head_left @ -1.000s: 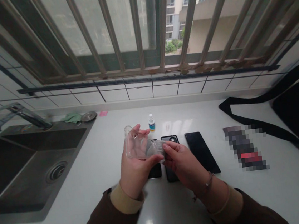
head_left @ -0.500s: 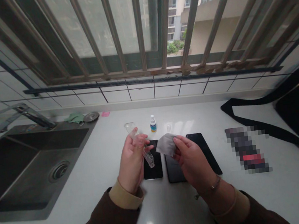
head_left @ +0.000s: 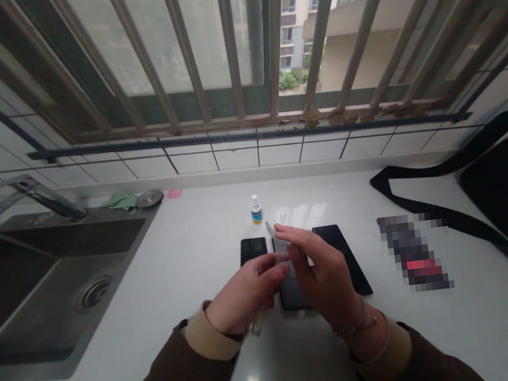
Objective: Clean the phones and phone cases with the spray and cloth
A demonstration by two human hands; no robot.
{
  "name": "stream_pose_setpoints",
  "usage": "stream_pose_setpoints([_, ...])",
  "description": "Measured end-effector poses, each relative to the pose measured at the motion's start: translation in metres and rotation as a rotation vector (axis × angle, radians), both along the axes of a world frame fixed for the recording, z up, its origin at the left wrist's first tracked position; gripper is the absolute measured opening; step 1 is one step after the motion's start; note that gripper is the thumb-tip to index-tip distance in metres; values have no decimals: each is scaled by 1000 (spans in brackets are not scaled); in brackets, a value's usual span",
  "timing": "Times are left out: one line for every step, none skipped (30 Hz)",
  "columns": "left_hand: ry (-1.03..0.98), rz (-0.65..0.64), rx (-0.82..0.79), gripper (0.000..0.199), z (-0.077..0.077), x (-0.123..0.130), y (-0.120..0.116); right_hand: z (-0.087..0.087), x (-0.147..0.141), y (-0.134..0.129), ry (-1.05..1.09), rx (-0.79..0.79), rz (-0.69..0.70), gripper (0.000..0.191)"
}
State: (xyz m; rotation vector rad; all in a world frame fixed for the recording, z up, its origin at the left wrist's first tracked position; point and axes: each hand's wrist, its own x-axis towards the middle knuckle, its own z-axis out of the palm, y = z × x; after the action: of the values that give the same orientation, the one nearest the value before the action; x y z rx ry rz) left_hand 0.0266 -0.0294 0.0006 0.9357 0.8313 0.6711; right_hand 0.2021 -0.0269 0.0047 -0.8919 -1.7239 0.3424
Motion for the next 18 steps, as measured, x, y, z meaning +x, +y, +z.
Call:
stream_pose_setpoints([-8, 23, -15, 47, 1, 0, 0, 0, 0, 1, -27, 37, 24, 33])
stream_pose_setpoints([-39, 56, -40, 48, 2, 0, 0, 0, 0, 2, -51, 63, 41, 32])
stream_pose_setpoints([-92, 103, -73, 47, 3, 1, 1, 0, 0, 3, -70, 79, 53, 31])
stream_pose_setpoints([-159, 159, -110, 44, 5, 1, 1, -1, 0, 4, -86, 92, 67, 31])
stream_pose_setpoints([-228, 219, -146, 39, 6, 1, 2, -2, 0, 4, -102, 103, 89, 31])
stream_pose_setpoints([-291, 279, -176, 33, 8, 1, 4, -2, -1, 4, -118, 112, 122, 31])
stream_pose_setpoints([-346, 338, -193, 25, 9, 0, 6, -3, -2, 3, -130, 123, 164, 32])
stream_pose_setpoints([-389, 398, -200, 18, 10, -1, 8, -4, -2, 2, -135, 132, 211, 32])
stream_pose_setpoints([-418, 465, -204, 14, 10, -2, 11, -4, -3, 1, -134, 139, 258, 33])
stream_pose_setpoints([-432, 546, -211, 13, 9, -3, 13, -3, -4, -1, -128, 142, 300, 33])
stream_pose_setpoints([-436, 635, -223, 13, 9, -5, 16, -3, -4, -3, -119, 145, 336, 33])
stream_pose_setpoints([-441, 715, -238, 13, 8, -8, 19, -2, -5, -5, -111, 145, 367, 33])
stream_pose_setpoints([-454, 769, -254, 11, 8, -10, 21, 0, -6, -6, -105, 145, 391, 32])
stream_pose_setpoints([-477, 795, -267, 8, 9, -13, 23, 1, -6, -7, -102, 145, 407, 32])
stream_pose_setpoints([-504, 797, -277, 6, 10, -16, 24, 1, -6, -8, -99, 146, 414, 32])
stream_pose_setpoints([-525, 787, -282, 6, 12, -18, 25, 2, -6, -8, -96, 146, 413, 32])
stream_pose_setpoints([-536, 777, -283, 7, 14, -19, 25, 3, -6, -8, -88, 144, 407, 33])
stream_pose_setpoints([-537, 772, -282, 8, 17, -20, 24, 3, -6, -9, -80, 134, 396, 33])
